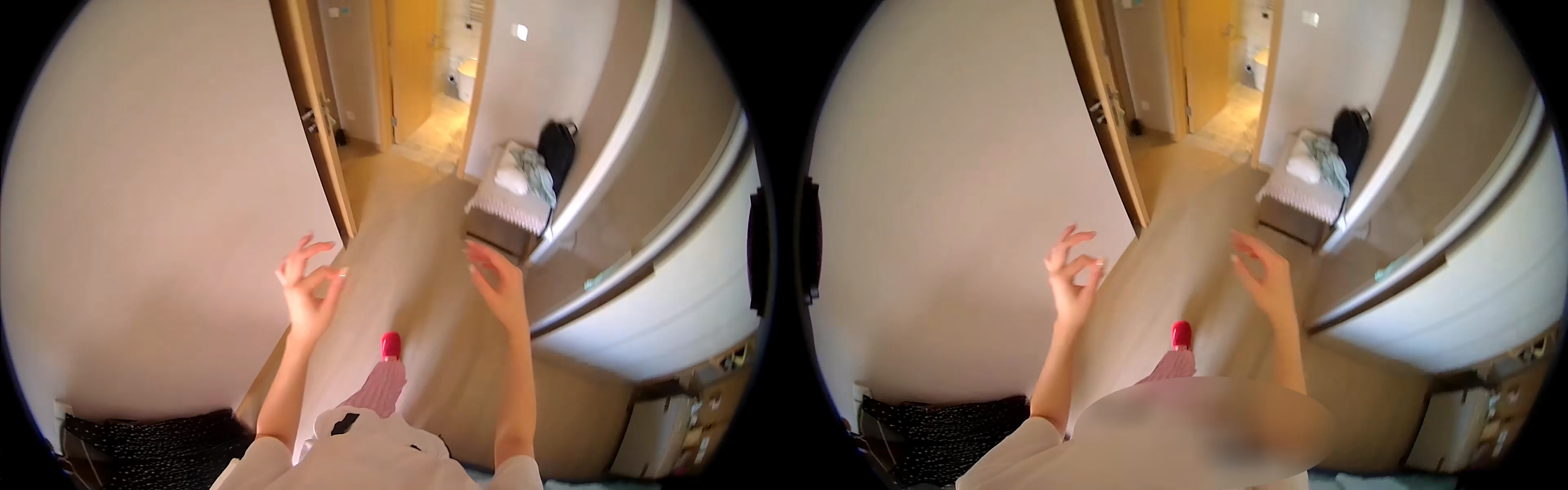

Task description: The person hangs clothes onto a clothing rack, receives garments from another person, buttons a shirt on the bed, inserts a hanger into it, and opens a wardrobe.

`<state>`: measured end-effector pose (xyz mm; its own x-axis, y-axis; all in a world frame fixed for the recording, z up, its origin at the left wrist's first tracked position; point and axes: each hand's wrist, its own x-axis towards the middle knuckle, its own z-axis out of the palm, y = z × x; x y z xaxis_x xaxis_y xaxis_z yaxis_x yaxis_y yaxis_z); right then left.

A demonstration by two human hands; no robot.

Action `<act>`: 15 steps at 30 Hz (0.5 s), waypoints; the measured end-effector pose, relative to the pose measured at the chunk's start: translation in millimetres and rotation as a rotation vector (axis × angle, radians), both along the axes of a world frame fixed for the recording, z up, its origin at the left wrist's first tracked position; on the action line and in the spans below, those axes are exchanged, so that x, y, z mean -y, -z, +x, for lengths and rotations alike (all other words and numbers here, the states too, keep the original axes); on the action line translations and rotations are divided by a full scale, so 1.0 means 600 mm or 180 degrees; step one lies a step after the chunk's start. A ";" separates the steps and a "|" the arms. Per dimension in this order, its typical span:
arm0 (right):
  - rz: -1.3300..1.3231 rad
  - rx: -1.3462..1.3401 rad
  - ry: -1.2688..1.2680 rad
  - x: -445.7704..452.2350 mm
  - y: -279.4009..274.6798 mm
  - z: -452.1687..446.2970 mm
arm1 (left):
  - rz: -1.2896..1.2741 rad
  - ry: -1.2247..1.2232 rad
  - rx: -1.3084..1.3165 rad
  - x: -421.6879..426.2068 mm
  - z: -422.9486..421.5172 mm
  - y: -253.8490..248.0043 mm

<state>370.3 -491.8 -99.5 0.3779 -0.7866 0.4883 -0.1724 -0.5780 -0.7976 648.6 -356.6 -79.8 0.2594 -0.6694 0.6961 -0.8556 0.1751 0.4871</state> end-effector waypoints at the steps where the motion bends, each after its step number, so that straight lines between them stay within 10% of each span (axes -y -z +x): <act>1: -0.0076 -0.0011 -0.0072 0.033 -0.026 0.043 | -0.0083 -0.0105 0.0115 0.013 0.028 -0.009; 15: 0.0162 -0.0109 -0.1019 0.495 -0.058 0.233 | -0.0170 -0.0203 -0.0151 0.434 0.186 -0.034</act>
<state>509.8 -788.6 -64.7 0.6256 -0.6482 0.4342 -0.0154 -0.5667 -0.8238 760.1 -616.9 -59.6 0.3338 -0.6129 0.7162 -0.8420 0.1477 0.5188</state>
